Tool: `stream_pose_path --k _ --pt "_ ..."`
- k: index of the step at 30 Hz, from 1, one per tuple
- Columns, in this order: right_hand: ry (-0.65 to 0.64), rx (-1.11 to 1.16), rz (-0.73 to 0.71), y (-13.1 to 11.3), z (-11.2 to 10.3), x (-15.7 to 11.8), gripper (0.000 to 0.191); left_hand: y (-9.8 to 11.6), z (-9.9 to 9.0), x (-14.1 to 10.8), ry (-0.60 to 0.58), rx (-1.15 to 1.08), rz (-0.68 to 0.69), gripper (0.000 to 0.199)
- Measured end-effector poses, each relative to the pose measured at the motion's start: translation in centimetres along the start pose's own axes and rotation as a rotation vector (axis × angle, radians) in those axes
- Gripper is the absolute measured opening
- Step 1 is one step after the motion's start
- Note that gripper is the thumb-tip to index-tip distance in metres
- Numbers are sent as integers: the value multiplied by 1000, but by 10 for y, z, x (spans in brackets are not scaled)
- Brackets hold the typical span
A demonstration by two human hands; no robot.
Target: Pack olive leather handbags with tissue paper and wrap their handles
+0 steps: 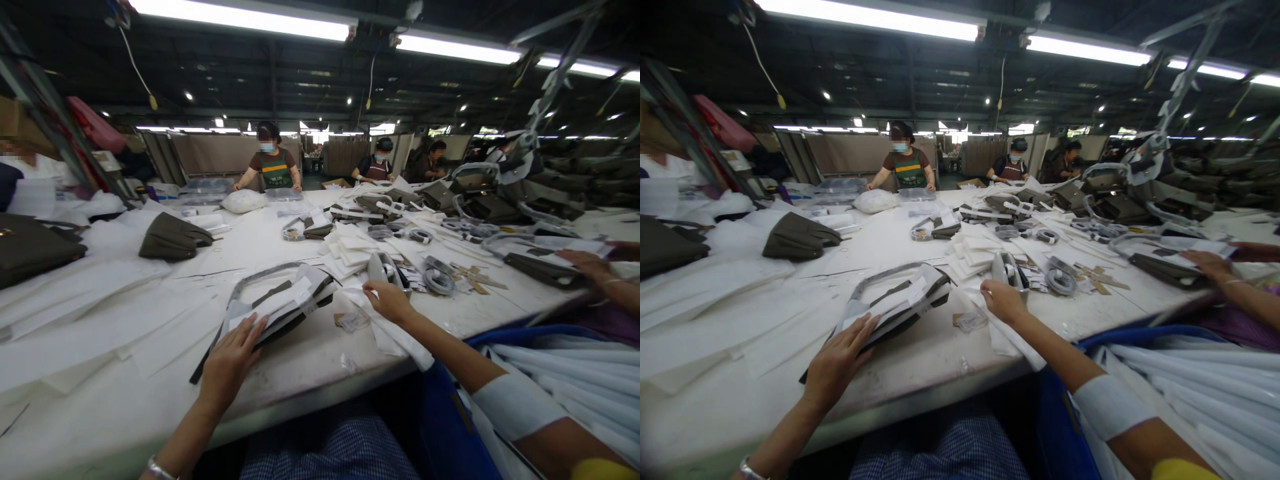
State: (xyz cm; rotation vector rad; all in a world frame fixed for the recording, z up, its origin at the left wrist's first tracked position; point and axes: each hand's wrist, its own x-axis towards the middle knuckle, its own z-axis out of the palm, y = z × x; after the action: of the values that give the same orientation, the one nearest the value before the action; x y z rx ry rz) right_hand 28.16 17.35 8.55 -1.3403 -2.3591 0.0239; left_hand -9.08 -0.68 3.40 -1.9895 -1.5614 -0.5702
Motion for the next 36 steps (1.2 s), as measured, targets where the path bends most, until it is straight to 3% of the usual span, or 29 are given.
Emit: stream_pose_path --k 3,7,9,11,13,17,20,24,30,36 --pt "-62 374 36 -27 1 0 15 0 1 -1 -17 -8 -18 66" --pt "-288 708 130 -66 25 -19 19 -1 1 -2 -31 -21 -50 67" --pt "-376 682 91 -80 39 -32 22 -1 1 -2 -35 -29 -58 67" --pt "-403 550 -49 -88 49 -42 29 -1 0 -3 -40 -30 -65 68" --pt "-339 358 -154 -92 53 -46 31 -2 0 -3 -47 -27 -71 68" --pt "-149 125 -146 -94 64 -45 28 -2 -1 -2 -44 -34 -93 66" --pt "-140 74 -205 -96 83 -40 31 -2 -2 -1 -32 -46 -101 65" --pt "-162 34 -352 -104 101 -20 32 -3 -3 -1 -15 -41 -96 64" --pt "-293 -17 -605 -120 108 47 19 -5 -6 1 -21 -38 -119 65" --pt "-260 95 -726 -128 134 105 5 -11 -12 6 -7 -68 -230 70"
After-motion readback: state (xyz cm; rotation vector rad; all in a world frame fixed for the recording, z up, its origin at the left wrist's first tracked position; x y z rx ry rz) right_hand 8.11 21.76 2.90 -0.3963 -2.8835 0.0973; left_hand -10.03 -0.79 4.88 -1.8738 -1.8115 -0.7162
